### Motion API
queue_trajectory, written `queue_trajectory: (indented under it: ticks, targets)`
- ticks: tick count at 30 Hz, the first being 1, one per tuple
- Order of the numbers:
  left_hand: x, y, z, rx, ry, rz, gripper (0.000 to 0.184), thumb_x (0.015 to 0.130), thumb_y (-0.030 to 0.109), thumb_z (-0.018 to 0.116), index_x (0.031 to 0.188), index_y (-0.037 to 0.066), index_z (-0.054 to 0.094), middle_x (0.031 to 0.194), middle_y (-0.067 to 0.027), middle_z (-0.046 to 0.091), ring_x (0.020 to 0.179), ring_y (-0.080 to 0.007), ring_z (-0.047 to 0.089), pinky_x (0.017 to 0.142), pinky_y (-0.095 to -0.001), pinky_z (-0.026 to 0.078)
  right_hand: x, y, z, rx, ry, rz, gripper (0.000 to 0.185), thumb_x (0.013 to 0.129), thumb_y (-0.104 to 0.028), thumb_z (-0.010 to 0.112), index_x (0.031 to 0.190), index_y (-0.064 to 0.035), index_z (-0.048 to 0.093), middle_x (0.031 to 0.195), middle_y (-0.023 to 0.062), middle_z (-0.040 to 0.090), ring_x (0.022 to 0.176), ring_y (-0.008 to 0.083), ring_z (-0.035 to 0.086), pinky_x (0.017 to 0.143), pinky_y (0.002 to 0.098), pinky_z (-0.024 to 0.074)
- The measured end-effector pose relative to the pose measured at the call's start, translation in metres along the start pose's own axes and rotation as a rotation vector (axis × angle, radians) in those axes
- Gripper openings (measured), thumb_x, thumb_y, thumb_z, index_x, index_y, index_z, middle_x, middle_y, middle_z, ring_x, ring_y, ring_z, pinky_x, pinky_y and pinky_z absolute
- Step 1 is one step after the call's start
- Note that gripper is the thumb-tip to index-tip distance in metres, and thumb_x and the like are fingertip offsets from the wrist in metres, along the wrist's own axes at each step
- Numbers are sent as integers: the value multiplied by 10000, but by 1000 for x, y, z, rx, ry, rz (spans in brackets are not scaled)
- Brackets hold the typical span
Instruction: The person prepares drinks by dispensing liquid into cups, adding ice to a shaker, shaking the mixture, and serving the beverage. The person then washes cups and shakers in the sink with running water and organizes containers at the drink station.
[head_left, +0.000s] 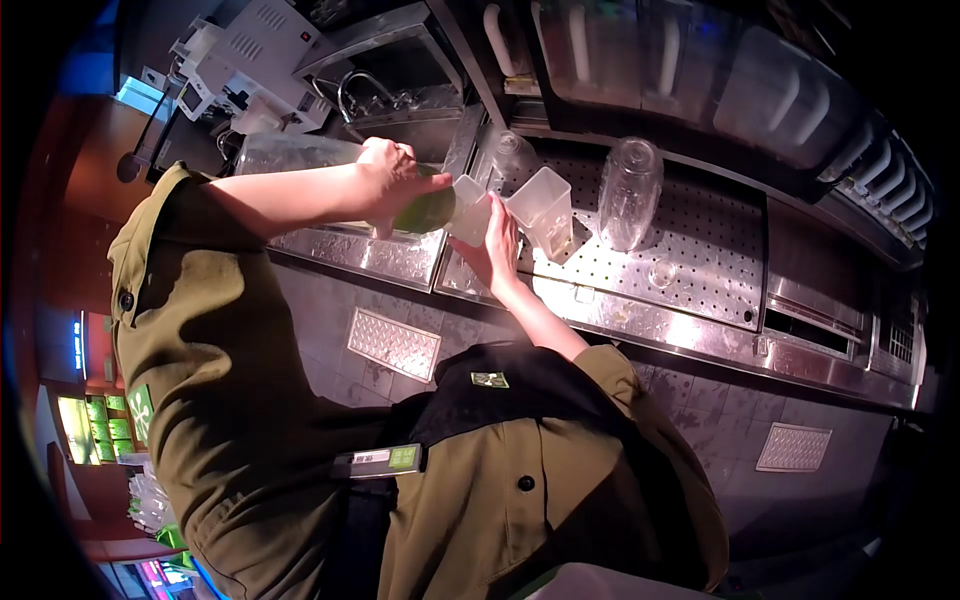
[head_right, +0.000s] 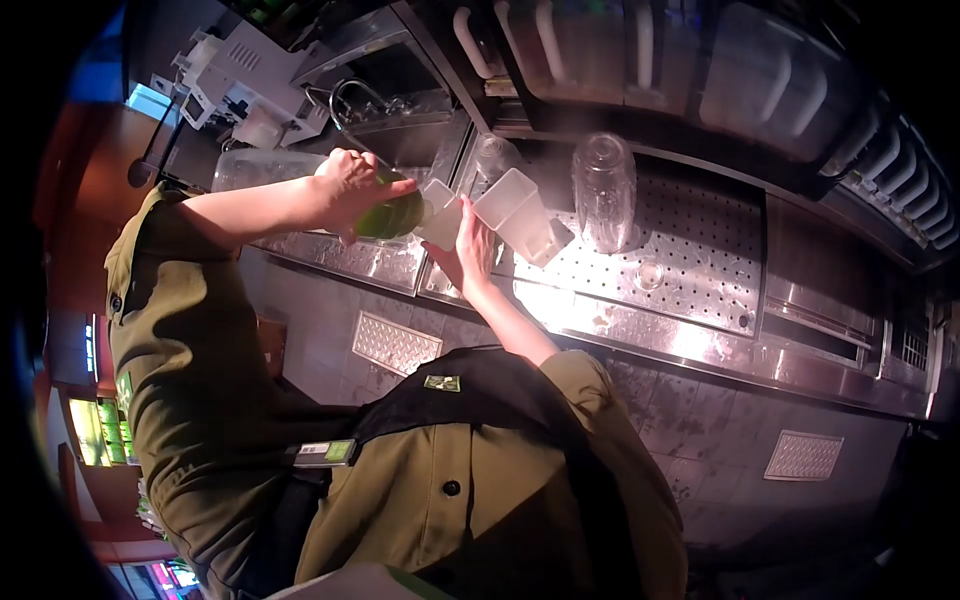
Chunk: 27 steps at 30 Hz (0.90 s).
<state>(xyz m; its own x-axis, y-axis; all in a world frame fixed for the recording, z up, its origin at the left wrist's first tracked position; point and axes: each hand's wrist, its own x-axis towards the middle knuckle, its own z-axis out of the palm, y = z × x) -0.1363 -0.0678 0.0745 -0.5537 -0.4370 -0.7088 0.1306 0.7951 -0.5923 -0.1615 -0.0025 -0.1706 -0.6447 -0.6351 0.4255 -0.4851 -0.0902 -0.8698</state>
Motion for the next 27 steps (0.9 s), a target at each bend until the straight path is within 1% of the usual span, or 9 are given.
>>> queue_trajectory:
  ticks: [2, 5, 6, 18, 21, 23, 24, 25, 27]
  targets:
    - [4, 4, 6, 110, 43, -40, 1041, 462, 453, 791, 1331, 353, 229, 995, -113, 520, 928, -224, 504, 662, -330, 404, 0, -1, -1, -2, -5, 5, 947, 542, -214, 785, 1289, -45, 228, 1175, 220, 415, 1083, 365, 412, 918, 442, 340]
    - [-2, 13, 6, 275, 107, -68, 805, 678, 402, 643, 1343, 369, 191, 1081, -158, 479, 963, -274, 493, 693, -387, 385, -2, 1, 0, 1, -11, -4, 956, 541, -219, 786, 1294, -49, 221, 1179, 217, 412, 1085, 365, 410, 918, 442, 341]
    - [-3, 15, 6, 302, 90, -71, 644, 782, 334, 518, 1342, 374, 202, 1083, -172, 472, 946, -285, 489, 707, -386, 360, -1, 1, 0, 3, -11, -10, 960, 541, -221, 787, 1295, -50, 219, 1181, 216, 411, 1086, 365, 410, 918, 441, 341]
    - [5, 15, 28, 295, 273, -149, 540, 834, 307, 476, 1316, 384, 244, 997, -133, 488, 869, -239, 493, 671, -346, 345, -16, -3, -6, -80, 10, -72, 1017, 592, -294, 762, 1331, 13, 133, 1240, 255, 358, 1153, 398, 351, 963, 479, 280]
    - [3, 15, 30, 289, 304, -153, 539, 832, 292, 489, 1307, 380, 251, 959, -119, 486, 847, -231, 492, 666, -341, 343, -46, -8, -50, 48, -123, -161, 767, 643, -196, 724, 1255, 32, 321, 1184, 233, 409, 1095, 367, 412, 923, 434, 337]
    - [3, 13, 28, 294, 295, -148, 565, 822, 274, 505, 1312, 376, 241, 929, -114, 483, 816, -220, 488, 659, -340, 340, -56, 5, -78, 42, 128, -248, 700, 620, -97, 729, 1205, 29, 365, 1086, 177, 452, 992, 284, 459, 872, 358, 374]
    - [2, 12, 29, 306, 296, -148, 571, 820, 271, 508, 1313, 376, 239, 923, -113, 482, 809, -218, 486, 658, -339, 339, -51, 4, -91, -57, 162, -38, 669, 619, -116, 738, 1171, 11, 381, 1008, 136, 446, 825, 242, 460, 784, 346, 404]
    - [1, 12, 30, 319, 292, -145, 577, 817, 268, 512, 1313, 376, 238, 917, -112, 481, 802, -215, 485, 657, -338, 339, -41, 10, -95, -113, 186, 51, 792, 599, -145, 759, 1238, -4, 314, 1096, 158, 427, 759, 241, 436, 748, 356, 412]
    - [0, 12, 32, 306, 293, -142, 591, 808, 261, 526, 1313, 379, 244, 903, -110, 481, 789, -211, 486, 645, -334, 340, -21, 14, -86, -138, 120, 228, 890, 603, -204, 753, 1292, -18, 220, 1184, 193, 378, 879, 295, 453, 788, 385, 408]
